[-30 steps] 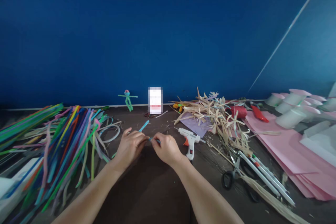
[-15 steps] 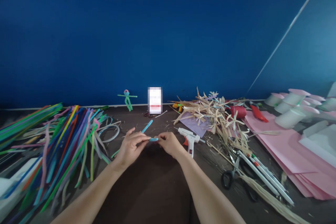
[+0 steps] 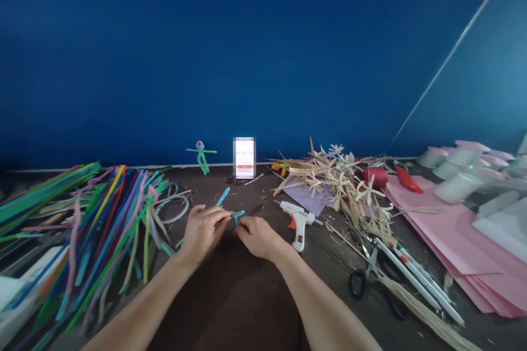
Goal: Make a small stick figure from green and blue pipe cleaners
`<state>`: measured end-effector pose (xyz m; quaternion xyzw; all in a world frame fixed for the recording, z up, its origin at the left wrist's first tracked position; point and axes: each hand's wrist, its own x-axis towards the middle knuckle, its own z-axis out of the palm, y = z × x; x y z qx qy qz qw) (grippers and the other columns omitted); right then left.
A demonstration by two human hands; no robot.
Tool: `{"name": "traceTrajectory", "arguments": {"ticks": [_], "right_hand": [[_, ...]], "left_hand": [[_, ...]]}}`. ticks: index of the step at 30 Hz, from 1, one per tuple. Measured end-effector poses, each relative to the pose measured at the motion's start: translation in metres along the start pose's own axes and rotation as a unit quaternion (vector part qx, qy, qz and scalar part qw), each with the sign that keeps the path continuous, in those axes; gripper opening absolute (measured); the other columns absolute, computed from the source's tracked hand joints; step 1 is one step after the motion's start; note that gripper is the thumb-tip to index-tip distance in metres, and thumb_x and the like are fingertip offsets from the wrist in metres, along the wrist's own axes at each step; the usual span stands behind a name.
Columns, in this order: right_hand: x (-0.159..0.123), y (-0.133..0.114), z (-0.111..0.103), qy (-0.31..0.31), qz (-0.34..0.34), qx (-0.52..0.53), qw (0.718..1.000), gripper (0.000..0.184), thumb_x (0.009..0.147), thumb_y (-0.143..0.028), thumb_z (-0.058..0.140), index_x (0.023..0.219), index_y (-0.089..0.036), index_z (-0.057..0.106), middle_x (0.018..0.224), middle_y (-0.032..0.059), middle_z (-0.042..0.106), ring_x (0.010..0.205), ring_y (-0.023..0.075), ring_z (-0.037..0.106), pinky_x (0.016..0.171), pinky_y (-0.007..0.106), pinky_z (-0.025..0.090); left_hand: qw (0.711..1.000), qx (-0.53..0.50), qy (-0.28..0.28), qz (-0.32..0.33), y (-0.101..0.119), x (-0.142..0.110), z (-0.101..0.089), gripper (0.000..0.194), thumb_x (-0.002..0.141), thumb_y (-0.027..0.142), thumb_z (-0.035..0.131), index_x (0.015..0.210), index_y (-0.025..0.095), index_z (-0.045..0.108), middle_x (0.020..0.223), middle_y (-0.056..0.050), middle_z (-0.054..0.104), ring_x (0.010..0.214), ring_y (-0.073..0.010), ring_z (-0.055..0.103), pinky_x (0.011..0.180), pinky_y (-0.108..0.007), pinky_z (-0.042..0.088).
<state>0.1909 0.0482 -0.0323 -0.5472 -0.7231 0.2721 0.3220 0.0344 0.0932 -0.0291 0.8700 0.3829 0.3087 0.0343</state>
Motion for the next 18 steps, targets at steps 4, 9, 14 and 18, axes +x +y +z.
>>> {"name": "traceTrajectory", "arguments": {"ticks": [4, 9, 14, 18], "right_hand": [[0.000, 0.000, -0.001, -0.011, 0.007, 0.022, 1.000, 0.019, 0.076, -0.019, 0.043, 0.061, -0.014, 0.053, 0.053, -0.0043, 0.046, 0.052, 0.0079, 0.040, 0.048, 0.018, 0.027], [-0.001, -0.002, -0.004, -0.022, 0.017, 0.007, 1.000, 0.020, 0.072, -0.019, 0.044, 0.054, -0.014, 0.049, 0.048, -0.0057, 0.038, 0.048, 0.0069, 0.034, 0.043, 0.018, 0.022], [0.000, -0.003, -0.013, 0.000, 0.032, 0.012, 0.999, 0.023, 0.074, -0.020, 0.042, 0.058, -0.014, 0.057, 0.050, -0.0036, 0.046, 0.050, 0.0084, 0.041, 0.046, 0.018, 0.028], [0.003, 0.000, -0.027, 0.042, 0.059, 0.009, 0.997, 0.023, 0.073, -0.027, 0.048, 0.057, -0.015, 0.058, 0.051, -0.0025, 0.051, 0.052, 0.0095, 0.045, 0.048, 0.019, 0.030]], "left_hand": [[0.999, 0.018, -0.022, 0.030, 0.002, 0.001, -0.004, 0.023, 0.083, 0.020, 0.039, 0.085, 0.024, 0.062, 0.077, -0.001, 0.064, 0.074, -0.0155, 0.058, 0.084, -0.037, 0.024], [0.995, 0.047, -0.062, 0.055, 0.007, 0.002, -0.008, 0.022, 0.081, 0.016, 0.041, 0.085, 0.025, 0.061, 0.074, -0.001, 0.063, 0.072, -0.0164, 0.057, 0.084, -0.040, 0.023], [0.993, 0.057, -0.077, 0.074, 0.007, 0.002, -0.009, 0.023, 0.080, 0.014, 0.040, 0.082, 0.023, 0.061, 0.073, -0.001, 0.061, 0.072, -0.0171, 0.056, 0.085, -0.042, 0.023], [0.989, 0.037, -0.087, 0.115, 0.006, 0.003, -0.008, 0.021, 0.080, 0.015, 0.042, 0.081, 0.023, 0.061, 0.071, 0.000, 0.060, 0.071, -0.0156, 0.056, 0.088, -0.043, 0.022]]}}
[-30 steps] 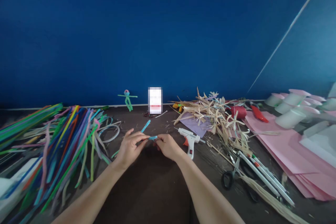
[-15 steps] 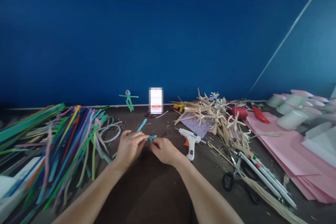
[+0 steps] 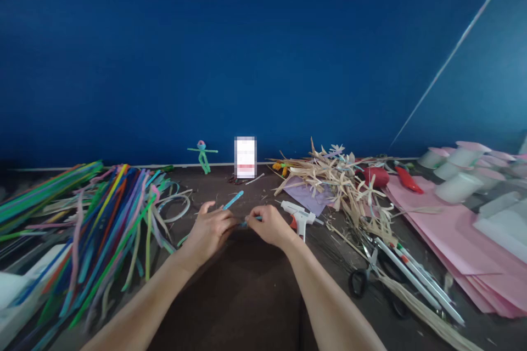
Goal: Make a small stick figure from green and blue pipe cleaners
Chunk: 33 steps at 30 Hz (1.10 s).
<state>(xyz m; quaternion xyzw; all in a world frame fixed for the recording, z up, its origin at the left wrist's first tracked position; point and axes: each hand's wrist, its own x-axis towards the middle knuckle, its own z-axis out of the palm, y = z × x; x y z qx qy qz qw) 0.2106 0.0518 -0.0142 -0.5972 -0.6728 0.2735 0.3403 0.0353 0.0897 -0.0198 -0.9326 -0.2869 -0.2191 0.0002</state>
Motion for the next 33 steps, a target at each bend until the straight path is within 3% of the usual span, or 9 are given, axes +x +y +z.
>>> {"name": "traceTrajectory", "arguments": {"ticks": [4, 6, 10, 14, 18, 21, 24, 29, 33], "right_hand": [[0.004, 0.015, -0.003, 0.003, 0.067, 0.080, 0.995, 0.023, 0.069, -0.036, 0.054, 0.057, -0.017, 0.055, 0.043, -0.0061, 0.043, 0.041, 0.0071, 0.037, 0.041, 0.018, 0.026], [0.006, 0.023, 0.002, -0.030, 0.109, 0.158, 0.981, 0.024, 0.070, -0.040, 0.053, 0.061, -0.018, 0.052, 0.036, -0.0088, 0.034, 0.034, 0.0062, 0.030, 0.035, 0.018, 0.022], [0.008, 0.028, 0.013, -0.053, 0.109, 0.241, 0.963, 0.028, 0.073, -0.039, 0.050, 0.055, -0.018, 0.046, 0.038, -0.0085, 0.037, 0.031, 0.0050, 0.031, 0.032, 0.017, 0.024], [0.005, 0.018, 0.021, -0.045, 0.106, 0.220, 0.969, 0.025, 0.078, -0.030, 0.040, 0.059, -0.017, 0.047, 0.042, -0.0069, 0.041, 0.030, 0.0050, 0.033, 0.031, 0.017, 0.023], [-0.002, 0.008, 0.027, -0.002, 0.009, 0.144, 0.990, 0.018, 0.080, -0.021, 0.036, 0.068, -0.018, 0.049, 0.051, -0.0044, 0.049, 0.038, 0.0063, 0.042, 0.039, 0.017, 0.030], [-0.005, 0.003, 0.029, 0.018, -0.035, 0.070, 0.997, 0.016, 0.080, -0.022, 0.039, 0.071, -0.018, 0.052, 0.054, -0.0031, 0.053, 0.046, 0.0085, 0.047, 0.047, 0.018, 0.034], [-0.006, 0.001, 0.029, 0.027, -0.035, 0.032, 0.999, 0.017, 0.080, -0.026, 0.043, 0.069, -0.018, 0.053, 0.054, -0.0019, 0.055, 0.048, 0.0099, 0.049, 0.047, 0.019, 0.033], [-0.005, -0.001, 0.027, 0.042, -0.005, 0.018, 0.999, 0.037, 0.083, -0.033, 0.037, 0.052, -0.017, 0.049, 0.043, -0.0012, 0.049, 0.042, 0.0097, 0.046, 0.044, 0.019, 0.030], [-0.004, 0.001, 0.028, 0.055, -0.009, 0.018, 0.998, 0.038, 0.084, -0.032, 0.036, 0.050, -0.017, 0.047, 0.044, -0.0013, 0.048, 0.043, 0.0096, 0.046, 0.045, 0.019, 0.031]], "left_hand": [[0.997, -0.065, 0.036, 0.025, -0.001, 0.000, 0.004, 0.018, 0.082, 0.020, 0.044, 0.081, 0.024, 0.062, 0.070, 0.002, 0.061, 0.068, -0.0118, 0.056, 0.091, -0.042, 0.020], [0.992, -0.108, 0.059, 0.010, -0.001, 0.000, 0.007, 0.016, 0.081, 0.021, 0.046, 0.081, 0.024, 0.062, 0.073, 0.002, 0.063, 0.068, -0.0111, 0.057, 0.090, -0.040, 0.022], [0.981, -0.163, 0.094, -0.045, -0.003, -0.001, 0.013, 0.013, 0.080, 0.022, 0.049, 0.081, 0.024, 0.062, 0.075, 0.002, 0.065, 0.071, -0.0115, 0.058, 0.087, -0.035, 0.025], [0.979, -0.139, 0.119, -0.091, -0.004, -0.002, 0.015, 0.013, 0.079, 0.022, 0.050, 0.083, 0.024, 0.062, 0.078, 0.001, 0.065, 0.074, -0.0127, 0.059, 0.084, -0.033, 0.027], [0.980, -0.106, 0.115, -0.123, -0.006, -0.002, 0.015, 0.014, 0.079, 0.022, 0.049, 0.082, 0.023, 0.062, 0.078, 0.001, 0.065, 0.075, -0.0137, 0.059, 0.081, -0.032, 0.028], [0.980, -0.095, 0.110, -0.133, -0.007, -0.002, 0.016, 0.014, 0.079, 0.022, 0.048, 0.080, 0.022, 0.062, 0.079, 0.000, 0.066, 0.075, -0.0144, 0.059, 0.079, -0.031, 0.029], [0.983, -0.080, 0.107, -0.125, -0.004, -0.002, 0.014, 0.015, 0.079, 0.020, 0.047, 0.080, 0.021, 0.062, 0.079, 0.000, 0.065, 0.075, -0.0141, 0.059, 0.079, -0.032, 0.029], [0.989, -0.049, 0.104, -0.096, 0.001, -0.002, 0.010, 0.017, 0.080, 0.019, 0.045, 0.084, 0.023, 0.062, 0.079, 0.000, 0.065, 0.076, -0.0146, 0.058, 0.083, -0.035, 0.027], [0.992, -0.062, 0.079, -0.081, 0.001, -0.002, 0.011, 0.018, 0.081, 0.019, 0.043, 0.086, 0.021, 0.060, 0.081, -0.002, 0.065, 0.079, -0.0158, 0.058, 0.081, -0.033, 0.032]]}}
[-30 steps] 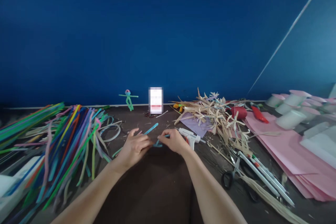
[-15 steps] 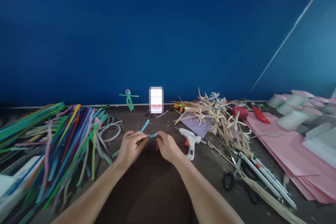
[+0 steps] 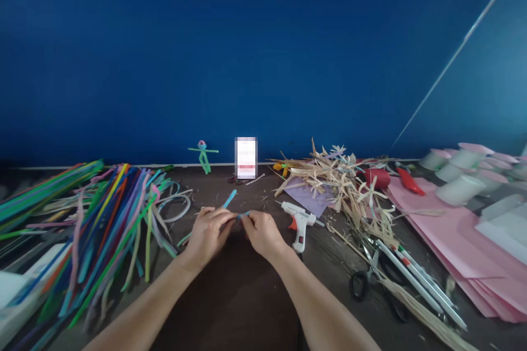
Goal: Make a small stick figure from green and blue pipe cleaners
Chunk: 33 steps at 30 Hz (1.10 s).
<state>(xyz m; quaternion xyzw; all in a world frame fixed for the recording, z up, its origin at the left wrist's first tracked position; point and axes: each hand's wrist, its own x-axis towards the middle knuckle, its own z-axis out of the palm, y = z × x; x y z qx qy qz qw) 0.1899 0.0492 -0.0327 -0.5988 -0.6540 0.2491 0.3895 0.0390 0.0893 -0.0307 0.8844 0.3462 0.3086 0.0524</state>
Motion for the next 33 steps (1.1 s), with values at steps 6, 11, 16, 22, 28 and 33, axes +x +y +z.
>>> {"name": "traceTrajectory", "arguments": {"ticks": [6, 11, 16, 22, 28, 33], "right_hand": [[0.001, 0.004, 0.000, 0.011, -0.041, -0.023, 0.999, 0.032, 0.084, -0.028, 0.037, 0.056, -0.017, 0.046, 0.049, -0.0024, 0.046, 0.046, 0.0090, 0.042, 0.046, 0.019, 0.029], [-0.001, 0.004, 0.000, 0.000, -0.073, -0.065, 0.995, 0.025, 0.084, -0.025, 0.037, 0.064, -0.017, 0.049, 0.056, -0.0013, 0.049, 0.050, 0.0093, 0.044, 0.048, 0.019, 0.029], [-0.002, 0.003, 0.002, -0.014, -0.061, -0.075, 0.995, 0.023, 0.084, -0.022, 0.036, 0.067, -0.017, 0.051, 0.058, 0.0004, 0.053, 0.052, 0.0105, 0.047, 0.050, 0.020, 0.031], [-0.004, -0.004, 0.004, -0.055, -0.057, -0.041, 0.996, 0.011, 0.077, -0.014, 0.044, 0.076, -0.018, 0.054, 0.069, 0.0021, 0.060, 0.061, 0.0134, 0.054, 0.055, 0.020, 0.036], [-0.006, -0.007, 0.007, -0.082, -0.042, -0.128, 0.987, 0.012, 0.076, -0.014, 0.043, 0.075, -0.017, 0.055, 0.068, 0.0052, 0.062, 0.063, 0.0164, 0.057, 0.055, 0.022, 0.035], [-0.007, -0.009, 0.005, -0.080, -0.033, -0.134, 0.987, 0.016, 0.080, -0.017, 0.040, 0.080, -0.017, 0.056, 0.075, 0.0065, 0.064, 0.069, 0.0168, 0.059, 0.059, 0.022, 0.035]], "left_hand": [[0.995, -0.083, -0.041, -0.021, -0.001, 0.003, 0.003, 0.024, 0.084, 0.025, 0.039, 0.097, 0.021, 0.058, 0.089, -0.004, 0.064, 0.083, -0.0168, 0.058, 0.085, -0.033, 0.036], [0.990, -0.124, -0.048, -0.034, 0.000, 0.004, 0.000, 0.025, 0.084, 0.026, 0.038, 0.093, 0.023, 0.061, 0.081, -0.002, 0.065, 0.077, -0.0157, 0.060, 0.091, -0.035, 0.033], [0.990, -0.127, -0.010, -0.056, -0.002, 0.003, 0.004, 0.017, 0.080, 0.026, 0.046, 0.083, 0.021, 0.062, 0.082, -0.003, 0.066, 0.078, -0.0168, 0.059, 0.090, -0.036, 0.035], [0.992, -0.104, 0.027, -0.063, 0.001, 0.002, 0.003, 0.019, 0.082, 0.026, 0.044, 0.081, 0.020, 0.062, 0.078, -0.003, 0.066, 0.075, -0.0164, 0.059, 0.081, -0.032, 0.038], [0.996, -0.069, 0.015, -0.062, 0.003, 0.001, 0.001, 0.020, 0.083, 0.025, 0.042, 0.078, 0.019, 0.060, 0.075, -0.002, 0.064, 0.071, -0.0157, 0.057, 0.074, -0.030, 0.037], [0.998, -0.037, 0.015, -0.045, 0.001, 0.001, 0.001, 0.020, 0.084, 0.024, 0.040, 0.080, 0.019, 0.059, 0.075, -0.002, 0.063, 0.071, -0.0148, 0.056, 0.075, -0.030, 0.034]]}}
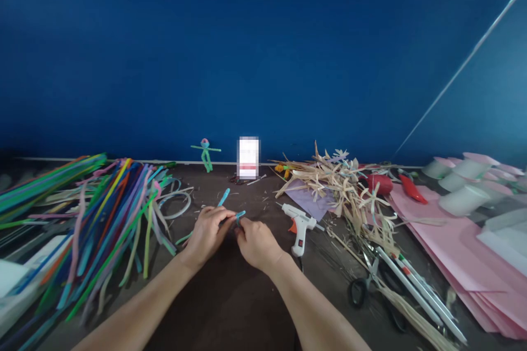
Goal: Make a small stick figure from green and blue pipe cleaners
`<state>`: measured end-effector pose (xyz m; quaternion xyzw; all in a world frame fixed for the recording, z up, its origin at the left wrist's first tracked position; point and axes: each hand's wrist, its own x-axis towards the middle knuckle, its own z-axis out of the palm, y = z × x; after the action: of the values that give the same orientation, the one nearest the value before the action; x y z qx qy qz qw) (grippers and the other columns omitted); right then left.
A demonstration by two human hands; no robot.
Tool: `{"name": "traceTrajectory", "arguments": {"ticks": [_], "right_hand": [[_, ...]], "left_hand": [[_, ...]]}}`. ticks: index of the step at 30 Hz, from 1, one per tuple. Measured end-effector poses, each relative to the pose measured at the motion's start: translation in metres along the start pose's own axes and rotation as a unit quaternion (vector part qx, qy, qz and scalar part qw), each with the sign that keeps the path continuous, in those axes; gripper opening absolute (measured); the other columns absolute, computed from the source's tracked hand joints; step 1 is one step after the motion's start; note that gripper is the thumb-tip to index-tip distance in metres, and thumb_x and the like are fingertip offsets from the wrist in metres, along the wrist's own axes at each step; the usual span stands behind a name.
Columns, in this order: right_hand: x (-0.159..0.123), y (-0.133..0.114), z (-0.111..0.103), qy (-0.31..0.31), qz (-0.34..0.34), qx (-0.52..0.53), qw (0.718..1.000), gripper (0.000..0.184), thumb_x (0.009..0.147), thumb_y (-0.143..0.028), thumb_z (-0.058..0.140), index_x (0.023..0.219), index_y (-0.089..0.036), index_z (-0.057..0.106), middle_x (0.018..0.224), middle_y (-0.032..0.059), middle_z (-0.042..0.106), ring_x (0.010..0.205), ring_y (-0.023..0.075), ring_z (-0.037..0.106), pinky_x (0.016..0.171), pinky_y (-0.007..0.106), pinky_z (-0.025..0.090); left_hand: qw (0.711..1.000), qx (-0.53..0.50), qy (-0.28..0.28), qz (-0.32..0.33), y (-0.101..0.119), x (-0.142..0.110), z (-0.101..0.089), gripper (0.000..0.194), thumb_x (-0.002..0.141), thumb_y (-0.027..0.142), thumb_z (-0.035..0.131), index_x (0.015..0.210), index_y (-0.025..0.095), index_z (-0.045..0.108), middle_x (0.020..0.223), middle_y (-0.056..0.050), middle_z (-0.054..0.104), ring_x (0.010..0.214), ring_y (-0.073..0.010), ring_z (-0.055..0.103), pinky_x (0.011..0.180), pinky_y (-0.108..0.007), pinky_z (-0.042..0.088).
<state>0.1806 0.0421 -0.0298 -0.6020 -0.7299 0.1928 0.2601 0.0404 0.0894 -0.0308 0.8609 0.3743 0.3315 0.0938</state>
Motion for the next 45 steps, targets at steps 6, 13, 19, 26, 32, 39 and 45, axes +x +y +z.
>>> {"name": "traceTrajectory", "arguments": {"ticks": [6, 13, 19, 26, 32, 39, 45], "right_hand": [[-0.001, -0.002, -0.007, 0.031, -0.013, 0.011, 0.999, 0.020, 0.081, -0.017, 0.037, 0.080, -0.018, 0.057, 0.072, 0.0047, 0.063, 0.068, 0.0159, 0.058, 0.060, 0.021, 0.034], [0.000, 0.007, -0.014, 0.096, -0.015, -0.002, 0.995, 0.024, 0.079, -0.023, 0.041, 0.059, -0.018, 0.053, 0.054, 0.0010, 0.053, 0.051, 0.0119, 0.048, 0.052, 0.022, 0.029], [0.008, 0.017, -0.017, 0.100, 0.040, 0.147, 0.983, 0.026, 0.071, -0.025, 0.046, 0.046, -0.017, 0.040, 0.045, -0.0052, 0.037, 0.045, 0.0078, 0.035, 0.045, 0.020, 0.026], [0.012, 0.017, -0.008, 0.030, 0.193, 0.400, 0.895, 0.010, 0.066, -0.023, 0.047, 0.073, -0.017, 0.048, 0.042, -0.0104, 0.033, 0.031, 0.0053, 0.028, 0.031, 0.017, 0.022], [0.012, 0.017, -0.003, 0.032, 0.161, 0.387, 0.907, 0.020, 0.071, -0.036, 0.049, 0.064, -0.018, 0.046, 0.040, -0.0097, 0.033, 0.031, 0.0048, 0.028, 0.029, 0.016, 0.024], [0.007, 0.012, 0.002, 0.026, 0.068, 0.227, 0.971, 0.026, 0.081, -0.028, 0.034, 0.059, -0.018, 0.044, 0.047, -0.0040, 0.043, 0.042, 0.0080, 0.040, 0.042, 0.019, 0.031], [0.002, 0.001, -0.001, 0.032, -0.016, 0.106, 0.994, 0.017, 0.079, -0.021, 0.037, 0.066, -0.018, 0.047, 0.059, -0.0021, 0.047, 0.055, 0.0103, 0.043, 0.053, 0.021, 0.031]], "left_hand": [[0.997, 0.047, -0.016, 0.056, -0.001, 0.001, -0.003, 0.020, 0.084, 0.020, 0.040, 0.083, 0.019, 0.060, 0.072, -0.002, 0.061, 0.071, -0.0148, 0.055, 0.071, -0.030, 0.031], [0.990, 0.065, -0.064, 0.109, 0.003, 0.003, -0.008, 0.023, 0.084, 0.018, 0.039, 0.079, 0.019, 0.060, 0.068, -0.002, 0.058, 0.069, -0.0139, 0.055, 0.073, -0.031, 0.030], [0.982, 0.005, -0.101, 0.161, 0.006, 0.003, -0.012, 0.021, 0.085, 0.023, 0.039, 0.081, 0.019, 0.059, 0.072, -0.001, 0.059, 0.071, -0.0133, 0.055, 0.083, -0.034, 0.027], [0.986, -0.078, -0.081, 0.127, 0.010, 0.003, -0.011, 0.020, 0.085, 0.024, 0.039, 0.082, 0.019, 0.058, 0.075, -0.004, 0.063, 0.076, -0.0146, 0.056, 0.086, -0.034, 0.030], [0.991, -0.103, -0.029, 0.079, 0.004, 0.000, -0.002, 0.017, 0.084, 0.025, 0.041, 0.083, 0.020, 0.057, 0.079, -0.003, 0.065, 0.075, -0.0144, 0.058, 0.089, -0.037, 0.030], [0.995, -0.102, 0.020, -0.008, 0.000, 0.000, 0.003, 0.016, 0.083, 0.026, 0.042, 0.081, 0.020, 0.057, 0.079, -0.003, 0.066, 0.074, -0.0162, 0.059, 0.090, -0.039, 0.031], [0.997, -0.066, 0.025, -0.010, -0.001, 0.000, 0.001, 0.014, 0.082, 0.021, 0.043, 0.078, 0.019, 0.057, 0.075, -0.002, 0.065, 0.072, -0.0158, 0.058, 0.088, -0.038, 0.032]]}}
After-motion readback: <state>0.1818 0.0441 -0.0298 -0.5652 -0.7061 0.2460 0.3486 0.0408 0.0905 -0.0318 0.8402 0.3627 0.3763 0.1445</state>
